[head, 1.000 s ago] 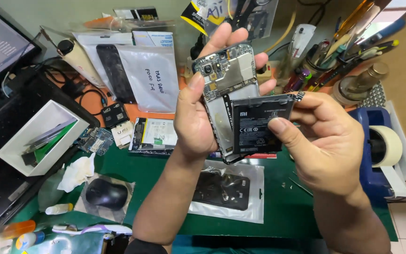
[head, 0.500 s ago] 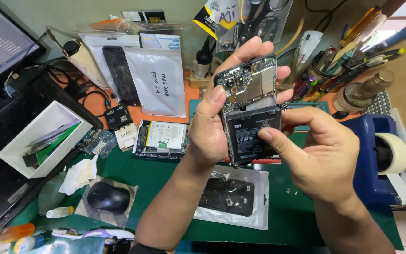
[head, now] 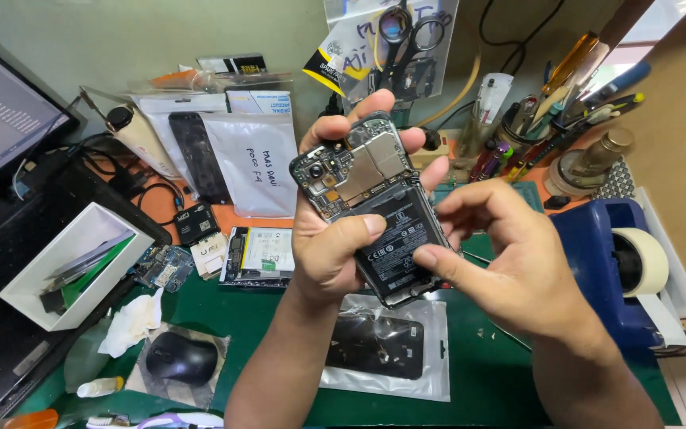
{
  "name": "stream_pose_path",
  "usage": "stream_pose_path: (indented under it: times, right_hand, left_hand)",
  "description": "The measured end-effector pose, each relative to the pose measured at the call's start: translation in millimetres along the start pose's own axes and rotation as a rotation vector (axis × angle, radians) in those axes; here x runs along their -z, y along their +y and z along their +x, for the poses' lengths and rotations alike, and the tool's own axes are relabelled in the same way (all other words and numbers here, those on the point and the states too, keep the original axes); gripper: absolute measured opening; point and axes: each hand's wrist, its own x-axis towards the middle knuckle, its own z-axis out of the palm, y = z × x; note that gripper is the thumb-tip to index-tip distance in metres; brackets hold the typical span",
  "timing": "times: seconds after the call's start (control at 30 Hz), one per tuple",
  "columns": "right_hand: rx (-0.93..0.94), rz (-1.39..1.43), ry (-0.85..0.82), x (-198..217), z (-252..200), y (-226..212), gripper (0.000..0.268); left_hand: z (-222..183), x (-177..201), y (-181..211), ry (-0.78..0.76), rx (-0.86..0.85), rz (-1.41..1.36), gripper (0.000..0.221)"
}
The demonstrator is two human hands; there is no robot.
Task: Disassembling and reassembling a mobile phone, including removing the battery and manipulating internal connectors using tweezers.
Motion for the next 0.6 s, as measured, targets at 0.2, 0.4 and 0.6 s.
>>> stream_pose_path:
  times: [0.2,0.4,0.6]
  right_hand:
    - [-0.073,0.283,-0.071,-2,-3,5,0.014]
    - [0.03,0.362,-0.012,4,-1,18,0.026]
    - [0.016,0.644,-0.011,15,6,36,0.047]
  left_hand:
    - [11,-16,13,0.152,0.142,-0.057,0.084]
    - [10,-16,14,0.083,0.265,0.033,0.075]
    - [6,-18,14,-0.144,0.409,0.176,0.067]
